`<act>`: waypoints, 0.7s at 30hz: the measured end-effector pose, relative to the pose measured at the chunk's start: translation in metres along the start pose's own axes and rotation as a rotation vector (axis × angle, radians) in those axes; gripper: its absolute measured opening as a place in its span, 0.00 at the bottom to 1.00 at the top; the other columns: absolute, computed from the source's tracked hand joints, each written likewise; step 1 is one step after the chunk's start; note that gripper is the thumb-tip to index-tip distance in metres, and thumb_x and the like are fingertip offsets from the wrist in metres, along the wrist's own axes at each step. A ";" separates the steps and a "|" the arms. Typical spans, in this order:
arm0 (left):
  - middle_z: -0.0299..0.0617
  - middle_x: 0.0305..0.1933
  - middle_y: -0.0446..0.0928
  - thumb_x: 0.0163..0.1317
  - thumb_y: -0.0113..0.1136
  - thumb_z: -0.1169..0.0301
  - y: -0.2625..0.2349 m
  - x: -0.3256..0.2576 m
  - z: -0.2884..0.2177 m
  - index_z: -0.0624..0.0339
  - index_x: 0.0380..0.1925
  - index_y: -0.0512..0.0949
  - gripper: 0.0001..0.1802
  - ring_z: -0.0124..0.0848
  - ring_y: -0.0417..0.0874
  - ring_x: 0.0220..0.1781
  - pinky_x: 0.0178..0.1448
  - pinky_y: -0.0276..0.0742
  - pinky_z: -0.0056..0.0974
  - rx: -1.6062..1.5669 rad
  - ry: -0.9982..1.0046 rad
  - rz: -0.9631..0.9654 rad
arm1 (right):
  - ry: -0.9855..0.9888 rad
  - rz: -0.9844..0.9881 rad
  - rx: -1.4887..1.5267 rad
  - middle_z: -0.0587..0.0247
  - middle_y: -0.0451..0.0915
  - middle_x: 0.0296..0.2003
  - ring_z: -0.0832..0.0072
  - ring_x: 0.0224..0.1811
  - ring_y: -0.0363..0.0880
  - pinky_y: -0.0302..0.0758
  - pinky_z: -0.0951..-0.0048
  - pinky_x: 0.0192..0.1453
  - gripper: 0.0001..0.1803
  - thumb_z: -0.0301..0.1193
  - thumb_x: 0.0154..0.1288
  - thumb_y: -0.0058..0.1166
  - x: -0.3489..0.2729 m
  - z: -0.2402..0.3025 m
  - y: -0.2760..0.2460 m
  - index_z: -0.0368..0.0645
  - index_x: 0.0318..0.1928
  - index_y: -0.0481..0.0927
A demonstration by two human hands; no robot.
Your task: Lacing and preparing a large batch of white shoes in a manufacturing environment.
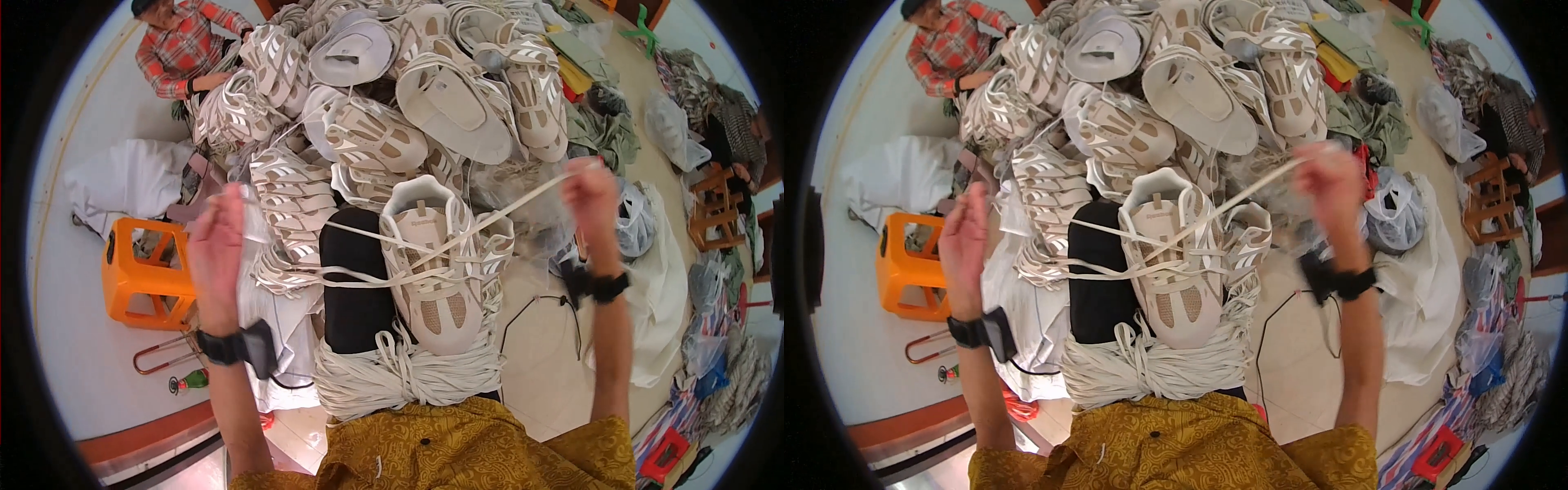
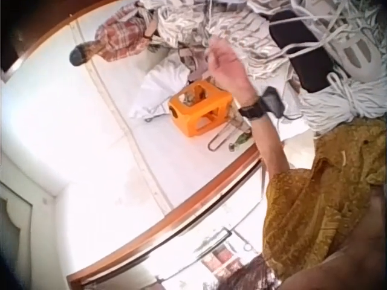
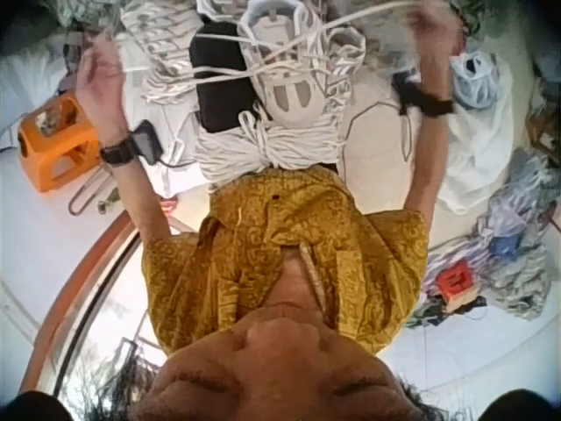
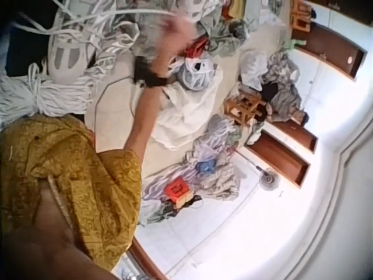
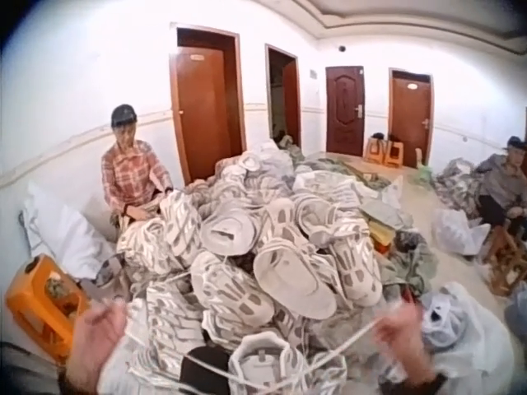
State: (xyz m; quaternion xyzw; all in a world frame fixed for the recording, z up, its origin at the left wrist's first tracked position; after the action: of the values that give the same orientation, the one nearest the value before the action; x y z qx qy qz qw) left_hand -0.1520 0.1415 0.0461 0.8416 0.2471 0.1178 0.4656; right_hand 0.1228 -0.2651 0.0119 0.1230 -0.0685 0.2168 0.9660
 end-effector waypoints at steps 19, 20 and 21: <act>0.62 0.58 0.60 0.62 0.33 0.79 -0.178 -0.005 -0.222 0.79 0.52 0.57 0.18 0.45 0.64 0.61 0.63 0.65 0.41 0.556 0.396 -0.548 | 0.073 -0.406 0.113 0.70 0.68 0.23 0.83 0.24 0.66 0.64 0.83 0.24 0.10 0.30 0.65 0.44 0.049 0.080 -0.417 0.36 0.41 0.70; 0.60 0.56 0.63 0.63 0.34 0.77 -0.172 -0.013 -0.233 0.78 0.50 0.59 0.18 0.44 0.67 0.59 0.60 0.69 0.40 0.676 0.362 -0.572 | 0.071 -0.442 0.091 0.71 0.68 0.23 0.84 0.23 0.66 0.64 0.84 0.24 0.10 0.30 0.64 0.45 0.058 0.070 -0.394 0.36 0.40 0.71; 0.60 0.56 0.63 0.63 0.34 0.77 -0.171 -0.021 -0.247 0.78 0.50 0.59 0.18 0.44 0.67 0.59 0.60 0.69 0.40 0.693 0.375 -0.578 | 0.080 -0.435 0.111 0.71 0.68 0.23 0.84 0.23 0.66 0.64 0.84 0.24 0.10 0.30 0.64 0.45 0.068 0.056 -0.366 0.36 0.40 0.71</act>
State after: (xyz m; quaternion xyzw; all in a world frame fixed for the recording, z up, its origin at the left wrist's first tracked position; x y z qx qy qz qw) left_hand -0.3274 0.3853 0.0360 0.8082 0.5751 0.0440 0.1190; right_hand 0.3394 -0.5734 0.0021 0.1790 0.0099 0.0114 0.9837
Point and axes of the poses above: each hand's wrist, its own x-axis towards the middle knuckle, its own y-axis out of the palm, z = x × y, the point moved 1 cm from there along x, towards the middle knuckle
